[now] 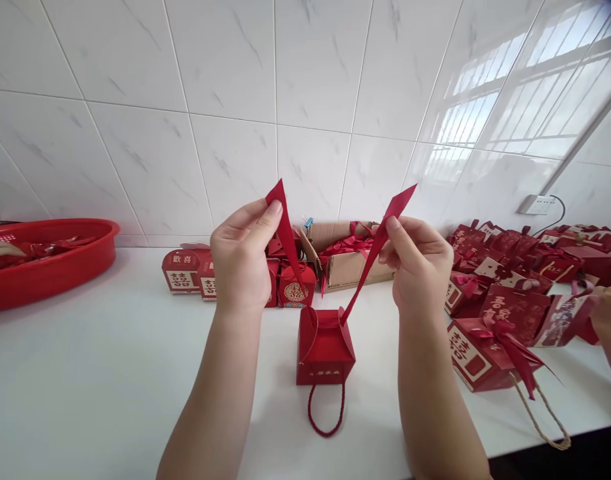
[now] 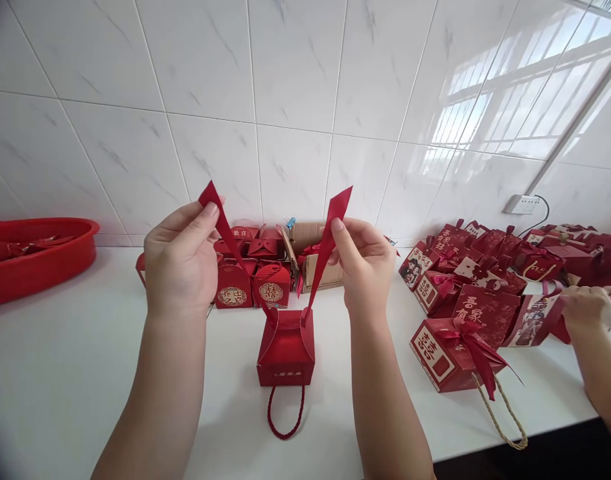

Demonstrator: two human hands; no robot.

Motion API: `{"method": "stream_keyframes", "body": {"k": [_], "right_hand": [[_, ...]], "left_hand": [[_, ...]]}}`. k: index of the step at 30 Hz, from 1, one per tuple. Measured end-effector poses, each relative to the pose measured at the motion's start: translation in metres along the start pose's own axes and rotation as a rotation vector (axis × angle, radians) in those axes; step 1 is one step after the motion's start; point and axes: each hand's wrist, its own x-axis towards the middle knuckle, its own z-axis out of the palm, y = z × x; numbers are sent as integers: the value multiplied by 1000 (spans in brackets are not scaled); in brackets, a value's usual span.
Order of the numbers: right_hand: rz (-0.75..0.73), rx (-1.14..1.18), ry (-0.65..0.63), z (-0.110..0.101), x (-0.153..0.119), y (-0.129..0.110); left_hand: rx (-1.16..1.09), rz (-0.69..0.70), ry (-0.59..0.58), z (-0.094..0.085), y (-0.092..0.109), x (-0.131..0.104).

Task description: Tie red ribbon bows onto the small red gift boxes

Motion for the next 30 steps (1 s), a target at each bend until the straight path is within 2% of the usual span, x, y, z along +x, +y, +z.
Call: {"method": "stream_keyframes", "body": {"k": [4, 10, 15, 20, 30], "right_hand": [[-7, -5, 9, 1, -2, -3], [-58, -33, 79, 5, -6, -4], [-59, -19, 40, 10, -9, -3], [-24, 29, 4, 13, -11, -4], [-44, 42, 27, 15, -13, -7]], "left_hand": [[-20, 71, 39, 3, -3, -2], [-18, 47, 39, 1, 6, -5], [-40, 12, -21, 0, 9, -6], [-23, 15, -16, 3, 4, -8], [-43, 30, -26, 3, 7, -11]]}}
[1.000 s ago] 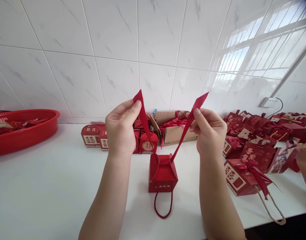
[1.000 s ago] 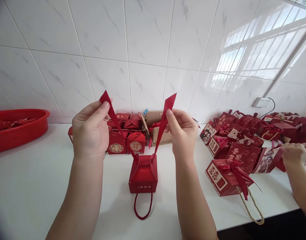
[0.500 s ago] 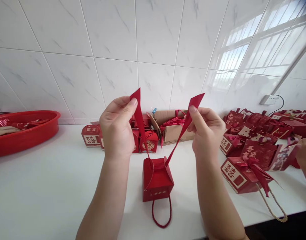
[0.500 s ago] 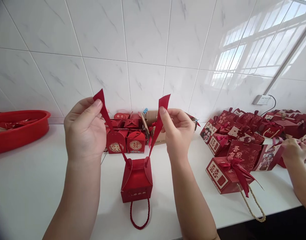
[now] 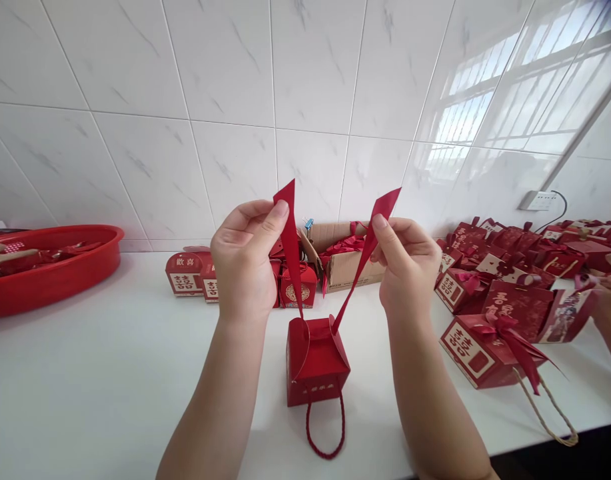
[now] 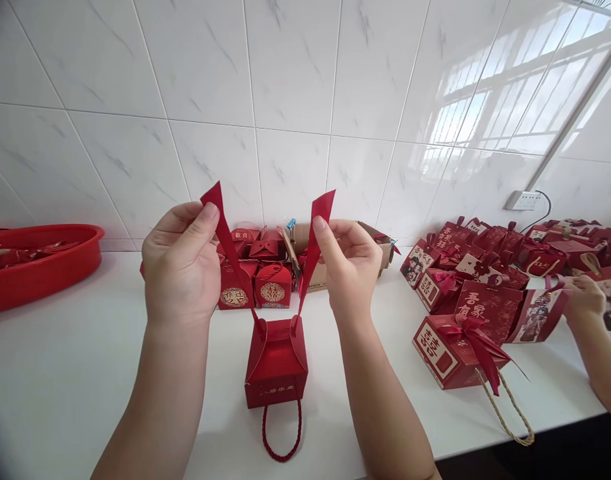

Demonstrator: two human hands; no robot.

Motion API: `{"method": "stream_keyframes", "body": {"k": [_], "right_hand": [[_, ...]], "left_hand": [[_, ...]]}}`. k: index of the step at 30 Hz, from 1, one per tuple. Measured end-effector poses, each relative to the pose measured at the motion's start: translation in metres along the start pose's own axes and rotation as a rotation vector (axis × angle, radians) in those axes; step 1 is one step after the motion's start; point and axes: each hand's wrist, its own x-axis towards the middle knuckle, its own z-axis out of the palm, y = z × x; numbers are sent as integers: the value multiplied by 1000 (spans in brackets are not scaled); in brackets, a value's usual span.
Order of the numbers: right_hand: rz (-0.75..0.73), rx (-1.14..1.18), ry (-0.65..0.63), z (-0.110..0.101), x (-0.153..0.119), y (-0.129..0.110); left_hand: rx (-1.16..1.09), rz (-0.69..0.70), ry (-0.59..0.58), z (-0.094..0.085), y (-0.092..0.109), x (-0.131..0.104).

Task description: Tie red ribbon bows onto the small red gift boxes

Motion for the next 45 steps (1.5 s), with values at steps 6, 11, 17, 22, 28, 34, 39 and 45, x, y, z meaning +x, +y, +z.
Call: {"method": "stream_keyframes", "body": {"k": [6, 11, 17, 22, 28, 34, 39, 45], "right_hand": [[-20, -17, 20, -1, 1, 1], [-33, -10, 35, -1, 2, -1], [-55, -44, 37, -3, 4, -1], [6, 23, -83, -3, 3, -2], [170, 130, -270, -1, -3, -6], [280, 116, -489, -3, -5, -10], [362, 193, -654, -5, -1, -14], [479, 211, -631, -5, -1, -13]], "left_hand": [[30, 33, -38, -2, -6, 2], [89, 65, -49, -4, -9, 4], [147, 55, -36, -4, -7, 2], [178, 78, -47, -3, -8, 2], [249, 101, -130, 2, -6, -5], [420, 78, -254, 11, 2, -19], [519, 137, -260, 10, -2, -16], [602, 142, -339, 7, -7, -12]]}}
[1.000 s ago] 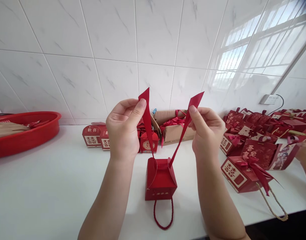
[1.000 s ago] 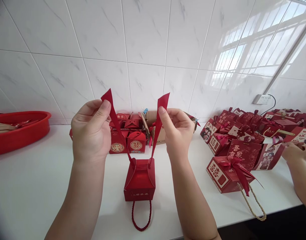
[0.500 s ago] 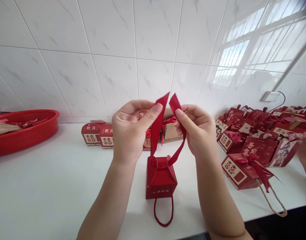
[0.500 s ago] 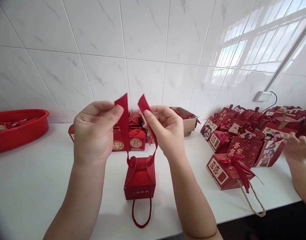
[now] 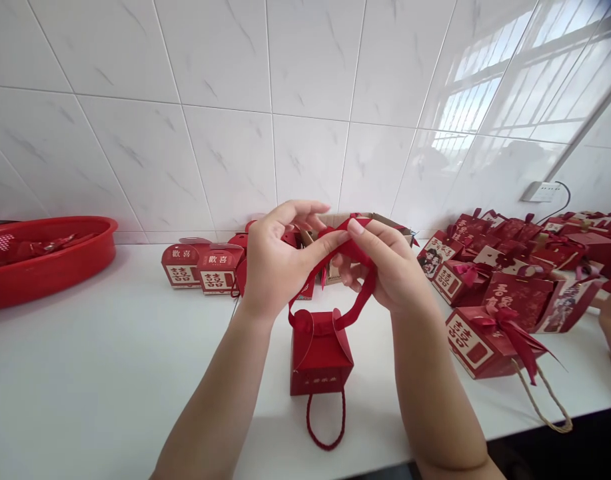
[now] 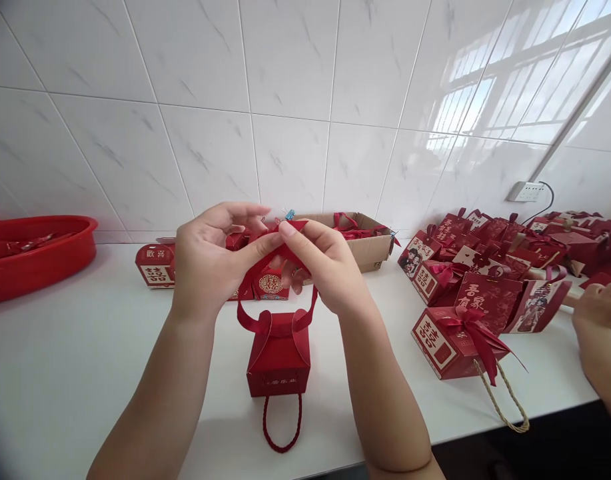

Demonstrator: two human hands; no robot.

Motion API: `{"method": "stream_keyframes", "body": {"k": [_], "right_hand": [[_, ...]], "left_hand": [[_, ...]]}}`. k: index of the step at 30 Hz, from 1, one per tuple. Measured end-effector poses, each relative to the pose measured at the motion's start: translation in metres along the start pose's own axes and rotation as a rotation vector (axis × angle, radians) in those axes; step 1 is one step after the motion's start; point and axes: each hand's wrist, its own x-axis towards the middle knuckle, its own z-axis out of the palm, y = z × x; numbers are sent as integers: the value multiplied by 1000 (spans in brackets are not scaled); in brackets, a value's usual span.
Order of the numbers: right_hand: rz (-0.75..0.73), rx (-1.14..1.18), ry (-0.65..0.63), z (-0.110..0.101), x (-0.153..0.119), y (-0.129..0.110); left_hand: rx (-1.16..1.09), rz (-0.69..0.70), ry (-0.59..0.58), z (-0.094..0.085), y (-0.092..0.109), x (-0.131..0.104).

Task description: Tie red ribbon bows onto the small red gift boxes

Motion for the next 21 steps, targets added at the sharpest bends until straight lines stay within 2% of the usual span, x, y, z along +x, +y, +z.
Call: {"method": "stream_keyframes", "body": {"k": [3, 7, 14, 16, 21], "right_hand": [[35, 61, -29, -3, 2, 2], [24, 83, 2, -7, 6, 6], [-18, 17, 73, -5, 10, 10], [-13, 25, 85, -5, 10, 10], [-3, 84, 48, -8, 11, 9]], "left_hand": [[40, 13, 4, 0, -2, 1], [76, 1, 11, -1, -4, 2], [-136, -176, -255, -8, 1, 2], [-159, -164, -261, -11, 1, 3], [-113, -20, -219, -15, -3, 6]]}}
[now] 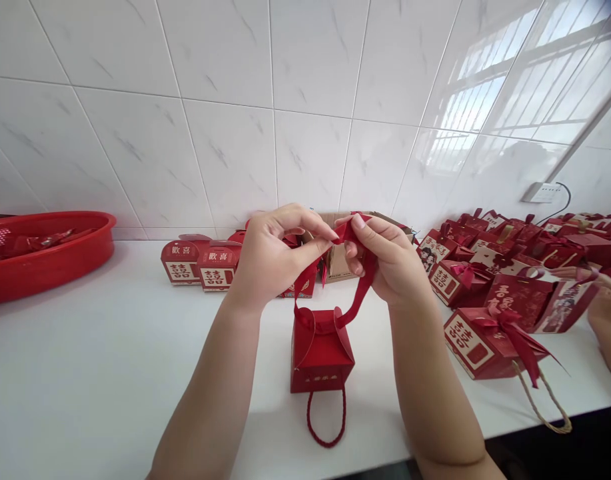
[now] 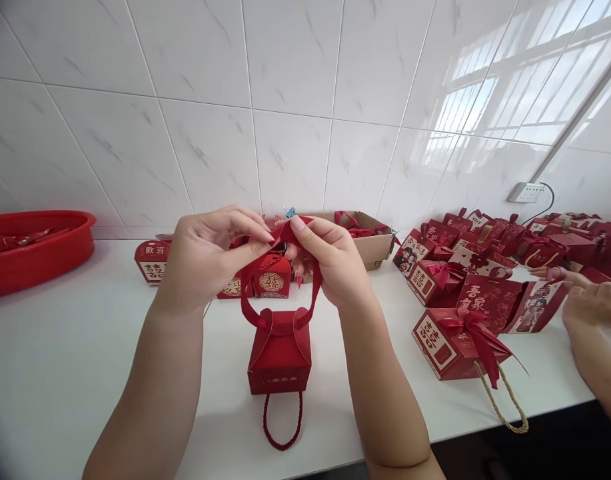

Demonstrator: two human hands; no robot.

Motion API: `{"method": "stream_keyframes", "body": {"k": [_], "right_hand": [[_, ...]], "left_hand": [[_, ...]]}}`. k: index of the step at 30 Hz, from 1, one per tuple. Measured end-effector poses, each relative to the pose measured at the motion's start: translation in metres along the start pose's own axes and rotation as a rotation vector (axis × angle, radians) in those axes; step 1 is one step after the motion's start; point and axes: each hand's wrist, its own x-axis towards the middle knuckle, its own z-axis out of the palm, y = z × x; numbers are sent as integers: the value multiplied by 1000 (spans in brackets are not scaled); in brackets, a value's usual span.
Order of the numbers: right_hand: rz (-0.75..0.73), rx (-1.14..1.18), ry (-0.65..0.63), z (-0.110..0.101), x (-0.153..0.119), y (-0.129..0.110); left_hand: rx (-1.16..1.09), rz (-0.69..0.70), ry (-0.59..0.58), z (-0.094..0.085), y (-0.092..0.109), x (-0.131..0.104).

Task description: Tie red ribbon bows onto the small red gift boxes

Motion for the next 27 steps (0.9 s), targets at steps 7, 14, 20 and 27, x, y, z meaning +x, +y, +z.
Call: {"method": "stream_keyframes", "body": {"k": [7, 14, 20, 27], "right_hand": [[-19, -86, -106, -13, 2, 0], [-150, -484, -265, -25, -7, -12], [-259, -913, -242, -20, -9, -10], [-364, -1041, -133, -14, -4, -3]], "left_hand": [[97, 9, -97, -5, 1, -1], [28, -211, -191, -11, 3, -2], [114, -245, -247, -13, 0, -3], [-59, -344, -437, -17, 7, -5]]}}
